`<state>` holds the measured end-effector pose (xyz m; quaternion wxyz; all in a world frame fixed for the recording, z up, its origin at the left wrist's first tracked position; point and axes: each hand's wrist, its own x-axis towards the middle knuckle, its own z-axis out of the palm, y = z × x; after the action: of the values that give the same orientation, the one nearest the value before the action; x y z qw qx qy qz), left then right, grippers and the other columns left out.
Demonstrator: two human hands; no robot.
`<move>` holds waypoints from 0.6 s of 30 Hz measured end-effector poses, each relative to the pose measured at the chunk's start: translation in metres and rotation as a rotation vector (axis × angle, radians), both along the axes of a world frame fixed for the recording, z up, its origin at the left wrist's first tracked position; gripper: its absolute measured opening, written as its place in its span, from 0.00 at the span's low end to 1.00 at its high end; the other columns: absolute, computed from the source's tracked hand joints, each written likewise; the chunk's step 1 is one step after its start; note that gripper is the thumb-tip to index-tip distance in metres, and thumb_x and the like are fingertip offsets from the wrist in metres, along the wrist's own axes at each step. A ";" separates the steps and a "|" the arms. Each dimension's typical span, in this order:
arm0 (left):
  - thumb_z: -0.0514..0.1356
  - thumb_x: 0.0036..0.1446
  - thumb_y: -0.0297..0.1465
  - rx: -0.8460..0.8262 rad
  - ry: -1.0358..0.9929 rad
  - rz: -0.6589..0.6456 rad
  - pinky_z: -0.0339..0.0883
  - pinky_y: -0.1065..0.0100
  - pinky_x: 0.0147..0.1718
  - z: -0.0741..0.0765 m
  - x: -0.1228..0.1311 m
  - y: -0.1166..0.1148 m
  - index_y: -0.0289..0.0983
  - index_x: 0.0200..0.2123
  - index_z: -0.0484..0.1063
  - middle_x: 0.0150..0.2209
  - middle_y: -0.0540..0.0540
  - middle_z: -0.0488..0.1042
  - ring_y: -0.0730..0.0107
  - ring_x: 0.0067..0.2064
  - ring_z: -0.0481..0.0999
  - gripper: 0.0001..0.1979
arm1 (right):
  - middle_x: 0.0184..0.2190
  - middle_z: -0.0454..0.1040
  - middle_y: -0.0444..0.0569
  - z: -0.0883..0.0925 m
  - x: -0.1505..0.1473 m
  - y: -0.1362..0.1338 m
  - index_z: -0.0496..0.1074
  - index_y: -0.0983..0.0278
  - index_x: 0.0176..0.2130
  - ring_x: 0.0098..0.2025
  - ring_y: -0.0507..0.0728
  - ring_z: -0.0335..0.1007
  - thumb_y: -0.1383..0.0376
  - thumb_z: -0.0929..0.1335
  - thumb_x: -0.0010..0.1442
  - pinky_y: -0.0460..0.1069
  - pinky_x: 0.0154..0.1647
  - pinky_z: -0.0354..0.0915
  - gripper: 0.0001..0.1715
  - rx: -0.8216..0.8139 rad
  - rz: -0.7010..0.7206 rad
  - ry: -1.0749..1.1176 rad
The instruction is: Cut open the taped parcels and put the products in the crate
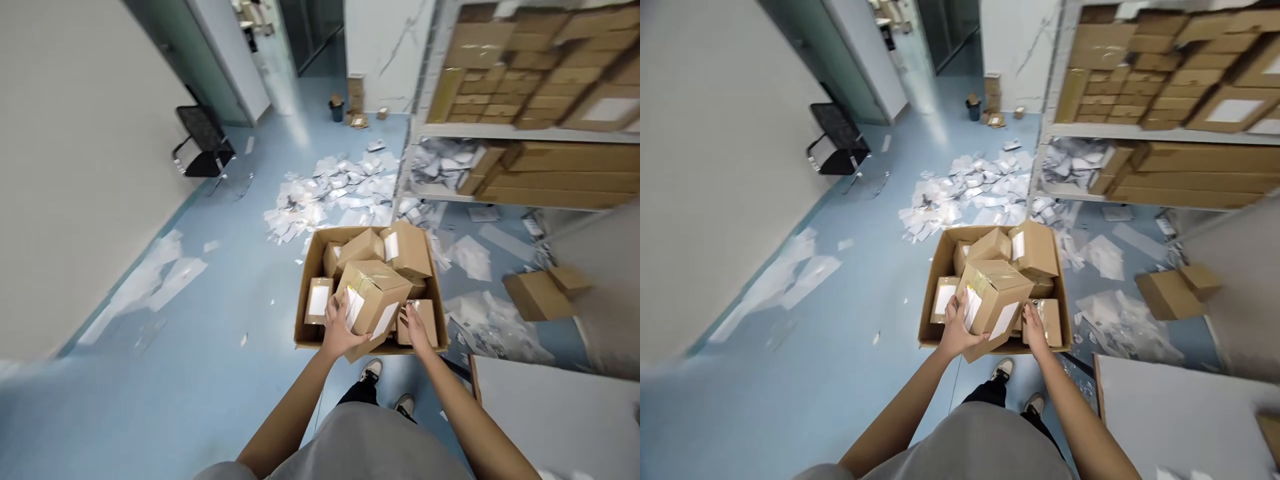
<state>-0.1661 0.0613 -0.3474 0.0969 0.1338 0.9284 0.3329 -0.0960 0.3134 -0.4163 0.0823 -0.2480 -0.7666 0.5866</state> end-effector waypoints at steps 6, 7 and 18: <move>0.80 0.33 0.55 0.030 0.176 -0.558 0.45 0.33 0.71 0.060 0.018 0.112 0.48 0.79 0.47 0.77 0.33 0.44 0.20 0.74 0.48 0.74 | 0.80 0.49 0.47 0.121 0.116 0.060 0.59 0.54 0.76 0.81 0.62 0.42 0.47 0.56 0.76 0.66 0.80 0.44 0.36 0.327 -0.339 0.146; 0.80 0.32 0.54 0.041 0.196 -0.663 0.43 0.32 0.71 0.064 0.026 0.134 0.49 0.79 0.47 0.77 0.34 0.44 0.19 0.74 0.48 0.74 | 0.79 0.51 0.47 0.135 0.136 0.065 0.62 0.55 0.74 0.80 0.63 0.43 0.47 0.58 0.76 0.66 0.80 0.44 0.35 0.361 -0.362 0.144; 0.81 0.29 0.51 0.027 0.260 -1.689 0.38 0.34 0.72 0.048 0.216 0.345 0.48 0.78 0.52 0.78 0.35 0.45 0.21 0.76 0.45 0.73 | 0.71 0.68 0.60 0.097 0.397 0.062 0.65 0.62 0.71 0.72 0.68 0.65 0.47 0.68 0.67 0.65 0.73 0.61 0.41 0.302 -1.154 -0.009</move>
<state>0.0503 0.4061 -0.2998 0.2036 0.8192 0.5170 0.1420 0.3015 0.3758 -0.3196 0.4187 -0.6124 -0.5834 0.3305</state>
